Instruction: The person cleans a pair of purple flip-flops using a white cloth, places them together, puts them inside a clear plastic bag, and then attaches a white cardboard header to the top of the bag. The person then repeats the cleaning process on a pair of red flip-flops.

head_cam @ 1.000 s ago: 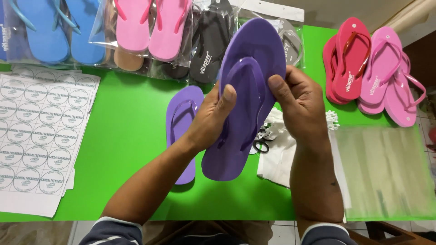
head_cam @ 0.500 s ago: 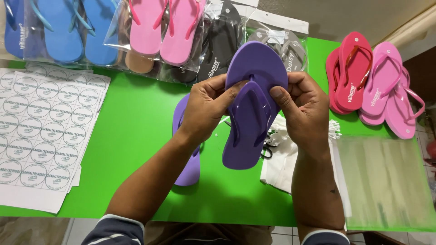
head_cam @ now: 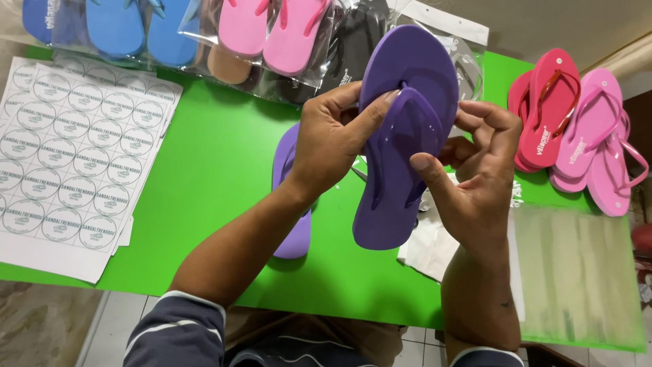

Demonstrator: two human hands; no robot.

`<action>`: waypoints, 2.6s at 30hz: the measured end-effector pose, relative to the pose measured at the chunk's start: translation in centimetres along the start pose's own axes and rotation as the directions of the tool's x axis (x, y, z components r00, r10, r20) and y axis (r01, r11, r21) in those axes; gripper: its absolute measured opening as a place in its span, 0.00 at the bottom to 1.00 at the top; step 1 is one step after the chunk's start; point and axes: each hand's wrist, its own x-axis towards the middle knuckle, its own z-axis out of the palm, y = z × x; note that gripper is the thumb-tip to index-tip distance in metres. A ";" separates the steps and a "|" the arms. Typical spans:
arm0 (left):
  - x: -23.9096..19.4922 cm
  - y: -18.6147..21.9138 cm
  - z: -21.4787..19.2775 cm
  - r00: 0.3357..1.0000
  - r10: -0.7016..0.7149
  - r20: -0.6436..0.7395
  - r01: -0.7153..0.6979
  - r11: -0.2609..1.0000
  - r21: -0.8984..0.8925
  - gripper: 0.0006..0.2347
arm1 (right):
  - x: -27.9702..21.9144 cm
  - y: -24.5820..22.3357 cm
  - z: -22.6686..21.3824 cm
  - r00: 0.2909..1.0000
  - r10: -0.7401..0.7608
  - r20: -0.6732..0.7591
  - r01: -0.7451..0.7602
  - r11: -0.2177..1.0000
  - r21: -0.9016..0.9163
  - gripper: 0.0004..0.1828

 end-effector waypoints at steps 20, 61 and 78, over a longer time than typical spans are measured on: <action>0.6 -3.0 -5.2 0.973 0.011 0.230 -0.196 0.559 0.806 0.20 | -13.1 5.6 3.1 0.897 0.416 -0.151 -0.424 0.905 -0.025 0.24; -13.2 -6.6 -14.8 0.982 0.125 -0.144 0.072 0.457 0.887 0.32 | -9.8 10.3 2.7 0.986 0.160 -0.055 -0.168 0.892 -0.420 0.32; -12.5 -5.9 -13.4 0.964 0.152 -0.216 0.142 0.392 0.909 0.24 | 0.3 21.1 -11.7 0.831 0.458 -0.316 -0.537 0.517 -0.666 0.06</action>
